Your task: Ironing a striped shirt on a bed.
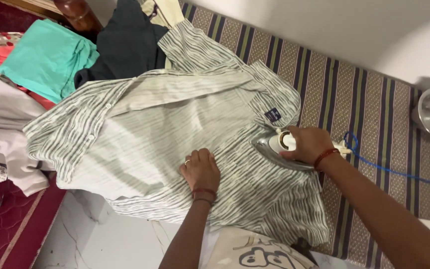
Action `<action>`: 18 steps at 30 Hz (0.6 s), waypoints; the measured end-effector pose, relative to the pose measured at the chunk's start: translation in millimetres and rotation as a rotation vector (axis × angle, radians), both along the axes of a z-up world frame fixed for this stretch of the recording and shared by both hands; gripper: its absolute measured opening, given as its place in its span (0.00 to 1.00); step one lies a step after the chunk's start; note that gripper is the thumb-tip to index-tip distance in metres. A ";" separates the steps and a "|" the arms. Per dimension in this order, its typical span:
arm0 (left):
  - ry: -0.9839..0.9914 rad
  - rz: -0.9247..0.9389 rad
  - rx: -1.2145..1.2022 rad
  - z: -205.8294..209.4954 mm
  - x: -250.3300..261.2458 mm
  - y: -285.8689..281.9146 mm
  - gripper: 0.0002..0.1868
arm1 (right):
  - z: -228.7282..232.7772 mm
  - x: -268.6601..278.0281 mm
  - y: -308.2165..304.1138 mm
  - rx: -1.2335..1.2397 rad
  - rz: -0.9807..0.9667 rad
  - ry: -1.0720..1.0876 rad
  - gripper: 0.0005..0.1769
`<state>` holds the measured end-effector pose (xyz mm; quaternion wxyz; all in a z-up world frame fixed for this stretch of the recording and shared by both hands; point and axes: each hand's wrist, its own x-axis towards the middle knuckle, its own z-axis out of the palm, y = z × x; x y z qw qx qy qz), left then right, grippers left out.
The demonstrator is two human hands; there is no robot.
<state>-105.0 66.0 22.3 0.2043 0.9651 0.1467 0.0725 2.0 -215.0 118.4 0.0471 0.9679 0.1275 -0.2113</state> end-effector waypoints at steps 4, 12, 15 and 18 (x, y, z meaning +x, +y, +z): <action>0.015 0.014 -0.007 -0.4 5.6 -0.3 0.06 | -17.2 -9.9 -13.5 0.010 0.231 0.004 0.45; 0.120 0.006 0.013 -2.2 2.1 -2.8 0.07 | 11.6 8.0 -3.0 -0.043 -0.012 0.070 0.41; 0.087 0.000 0.000 -2.1 2.2 -2.0 0.06 | 7.1 -8.3 -14.7 0.255 0.240 0.070 0.38; 0.065 -0.005 0.039 -6.9 1.1 -2.5 0.06 | 18.1 -11.8 -7.9 -0.080 0.257 0.226 0.40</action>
